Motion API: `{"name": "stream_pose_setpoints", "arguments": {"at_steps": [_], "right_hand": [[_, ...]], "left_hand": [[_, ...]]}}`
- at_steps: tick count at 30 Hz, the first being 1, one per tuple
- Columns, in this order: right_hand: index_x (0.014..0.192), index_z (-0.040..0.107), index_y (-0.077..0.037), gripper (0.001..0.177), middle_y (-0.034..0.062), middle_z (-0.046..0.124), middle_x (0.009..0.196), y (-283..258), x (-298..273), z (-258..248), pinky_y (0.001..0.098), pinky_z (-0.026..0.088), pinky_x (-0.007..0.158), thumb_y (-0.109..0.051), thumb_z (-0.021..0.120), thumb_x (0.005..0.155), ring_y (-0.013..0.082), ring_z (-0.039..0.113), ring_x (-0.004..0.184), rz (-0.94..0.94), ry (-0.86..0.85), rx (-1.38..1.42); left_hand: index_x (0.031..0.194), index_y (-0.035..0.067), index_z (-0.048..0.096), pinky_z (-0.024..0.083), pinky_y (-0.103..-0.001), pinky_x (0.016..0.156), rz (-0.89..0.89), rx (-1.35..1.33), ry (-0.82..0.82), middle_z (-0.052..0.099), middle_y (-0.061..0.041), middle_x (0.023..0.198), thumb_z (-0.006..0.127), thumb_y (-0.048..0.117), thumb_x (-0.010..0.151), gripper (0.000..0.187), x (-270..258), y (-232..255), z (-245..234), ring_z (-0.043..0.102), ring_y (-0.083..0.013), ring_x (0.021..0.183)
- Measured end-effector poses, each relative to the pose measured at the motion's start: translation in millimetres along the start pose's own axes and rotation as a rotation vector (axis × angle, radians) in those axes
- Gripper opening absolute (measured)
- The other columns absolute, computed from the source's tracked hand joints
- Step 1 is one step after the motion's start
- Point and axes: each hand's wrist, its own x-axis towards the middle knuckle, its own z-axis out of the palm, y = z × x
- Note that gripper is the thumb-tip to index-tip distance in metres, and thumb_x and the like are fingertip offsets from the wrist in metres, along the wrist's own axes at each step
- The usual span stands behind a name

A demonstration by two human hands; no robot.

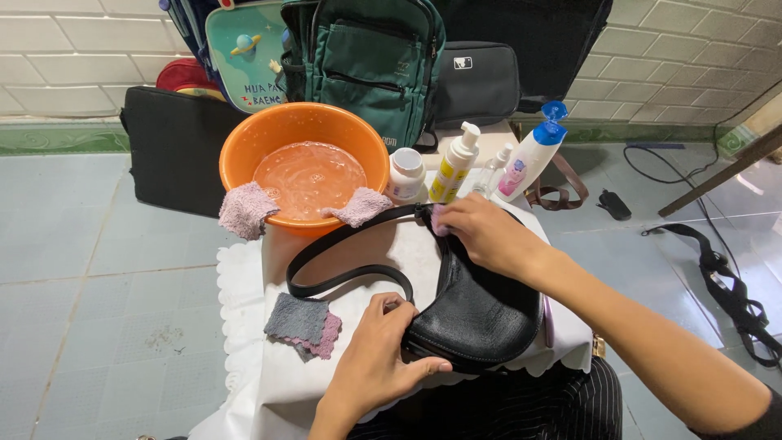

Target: Cleaning a black leather handbag using a toothbrush, cleaning solution, and a cloth.

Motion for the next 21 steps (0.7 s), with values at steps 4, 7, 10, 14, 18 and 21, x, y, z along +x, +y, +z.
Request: {"name": "stream_pose_setpoints", "arguments": {"at_steps": [4,7,10,14,18,21], "right_hand": [[0.098,0.075,-0.005,0.021,0.0092,0.074,0.112,-22.2,-34.1,-31.8,0.0399,0.051,0.096,0.002,0.067,0.079,0.0311,0.065,0.109,0.015,-0.178,0.079],[0.101,0.076,-0.007,0.019,0.0039,0.08,0.102,-32.9,-50.8,-63.2,0.0345,0.057,0.086,-0.006,0.071,0.083,0.0234,0.073,0.098,0.201,-0.232,0.249],[0.107,0.076,-0.01,0.028,0.0059,0.078,0.099,-20.4,-57.7,-75.6,0.0369,0.056,0.082,-0.005,0.071,0.08,0.0253,0.072,0.092,0.283,-0.009,0.138],[0.11,0.074,-0.008,0.027,0.0081,0.075,0.106,2.4,-76.7,-62.8,0.0382,0.053,0.087,-0.002,0.068,0.085,0.0298,0.067,0.098,0.347,0.07,-0.005],[0.104,0.072,-0.006,0.026,0.0081,0.072,0.115,-22.2,-103.0,-50.9,0.0392,0.05,0.096,-0.001,0.069,0.079,0.0308,0.065,0.109,0.152,0.056,-0.003],[0.107,0.07,-0.006,0.031,0.0091,0.071,0.117,-71.8,-126.8,-43.6,0.0385,0.051,0.096,0.001,0.068,0.077,0.03,0.065,0.11,0.209,0.086,0.073]], "left_hand": [[0.103,-0.003,0.062,0.05,-0.044,0.092,0.006,0.004,-0.002,0.057,-0.024,0.116,0.094,0.046,0.064,0.071,1.0,-1.2,0.6,0.058,-0.0416,0.109],[0.101,-0.004,0.061,0.051,-0.043,0.091,-0.025,-0.002,-0.007,0.057,-0.024,0.116,0.093,0.046,0.063,0.07,0.1,2.9,-1.2,0.059,-0.0407,0.108],[0.105,-0.004,0.062,0.051,-0.043,0.09,-0.003,-0.019,0.018,0.056,-0.025,0.116,0.093,0.045,0.064,0.071,-0.3,3.0,0.0,0.058,-0.0406,0.108],[0.106,-0.005,0.061,0.05,-0.041,0.09,0.024,0.004,0.021,0.057,-0.023,0.113,0.093,0.046,0.065,0.073,-1.8,-3.3,8.3,0.059,-0.0388,0.104],[0.106,-0.006,0.061,0.05,-0.041,0.088,0.042,-0.001,0.068,0.057,-0.022,0.111,0.093,0.045,0.063,0.074,-3.4,-1.4,8.2,0.059,-0.0383,0.102],[0.105,-0.006,0.062,0.05,-0.041,0.087,0.032,-0.004,0.061,0.057,-0.022,0.11,0.094,0.045,0.063,0.073,-1.3,-1.1,7.0,0.059,-0.0378,0.101]]}}
